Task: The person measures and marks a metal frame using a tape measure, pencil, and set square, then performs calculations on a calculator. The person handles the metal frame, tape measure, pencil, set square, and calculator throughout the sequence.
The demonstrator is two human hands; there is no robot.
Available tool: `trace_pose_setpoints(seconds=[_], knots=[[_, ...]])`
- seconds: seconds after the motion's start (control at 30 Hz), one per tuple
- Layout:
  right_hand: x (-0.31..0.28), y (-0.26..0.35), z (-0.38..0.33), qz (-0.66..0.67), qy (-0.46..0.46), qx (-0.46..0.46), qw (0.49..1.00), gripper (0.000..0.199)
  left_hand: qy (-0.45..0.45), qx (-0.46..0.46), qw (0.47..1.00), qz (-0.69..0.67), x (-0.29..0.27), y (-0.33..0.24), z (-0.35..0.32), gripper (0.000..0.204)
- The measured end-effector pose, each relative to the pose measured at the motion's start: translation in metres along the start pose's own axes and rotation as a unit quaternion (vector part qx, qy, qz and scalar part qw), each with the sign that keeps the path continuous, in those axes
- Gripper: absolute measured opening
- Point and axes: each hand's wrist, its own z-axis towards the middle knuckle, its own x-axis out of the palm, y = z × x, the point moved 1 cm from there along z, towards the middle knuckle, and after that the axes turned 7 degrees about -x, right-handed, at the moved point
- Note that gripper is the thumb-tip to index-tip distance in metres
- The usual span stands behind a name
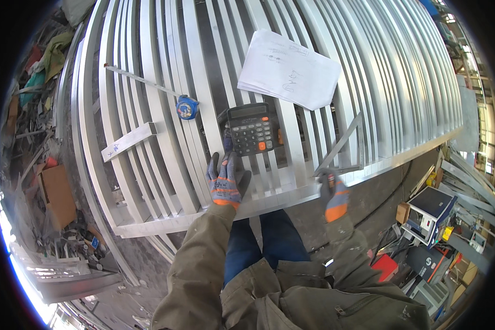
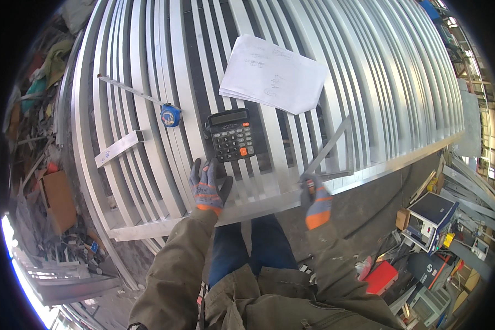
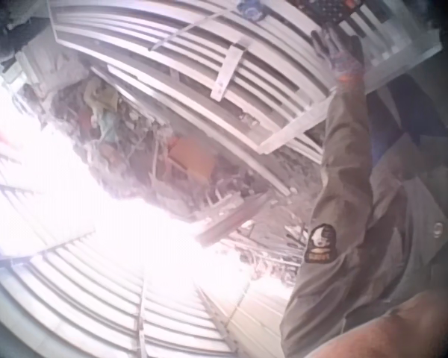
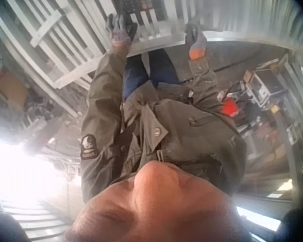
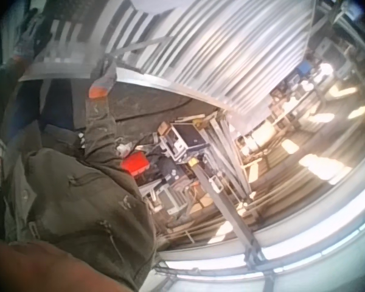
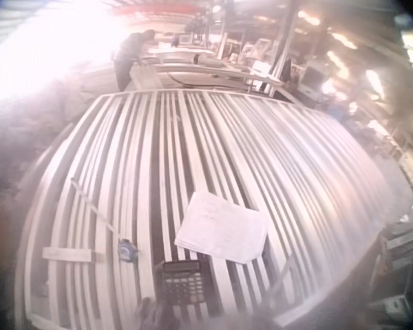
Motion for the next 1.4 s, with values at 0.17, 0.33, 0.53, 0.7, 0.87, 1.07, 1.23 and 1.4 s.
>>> trace_pose_setpoints(seconds=[0.17,0.33,0.53,0.7,0.87,1.07,1.23,1.4], knots=[[0.076,0.064,-0.070,0.049,0.182,-0.009,0.982,0.027,-0.005,0.014,1.000,0.002,0.003,0.002,-0.001,0.063],[0.085,0.190,-0.088,0.458,0.395,-0.191,0.773,0.026,-0.022,0.040,0.999,0.004,0.009,0.006,-0.003,0.045],[0.097,0.308,-0.129,0.759,0.394,-0.139,0.499,0.033,-0.002,0.045,0.999,0.019,0.009,0.005,-0.005,0.040],[0.092,0.308,-0.126,0.788,0.541,-0.038,0.292,0.043,0.014,0.043,0.998,0.032,0.010,0.004,-0.004,0.037],[0.087,0.275,-0.112,0.751,0.571,-0.052,0.328,0.033,0.017,0.045,0.998,0.039,0.011,0.006,-0.004,0.035],[0.094,0.174,-0.066,0.627,0.544,-0.105,0.548,0.031,0.016,0.057,0.996,0.070,0.016,0.011,-0.007,0.037],[0.089,0.087,0.003,0.267,0.313,-0.021,0.911,0.037,0.128,0.014,0.987,0.099,0.016,0.018,-0.009,0.058],[0.115,0.028,0.041,0.108,0.092,-0.118,0.983,0.042,0.120,0.009,0.987,0.102,0.011,0.012,-0.008,0.058]])
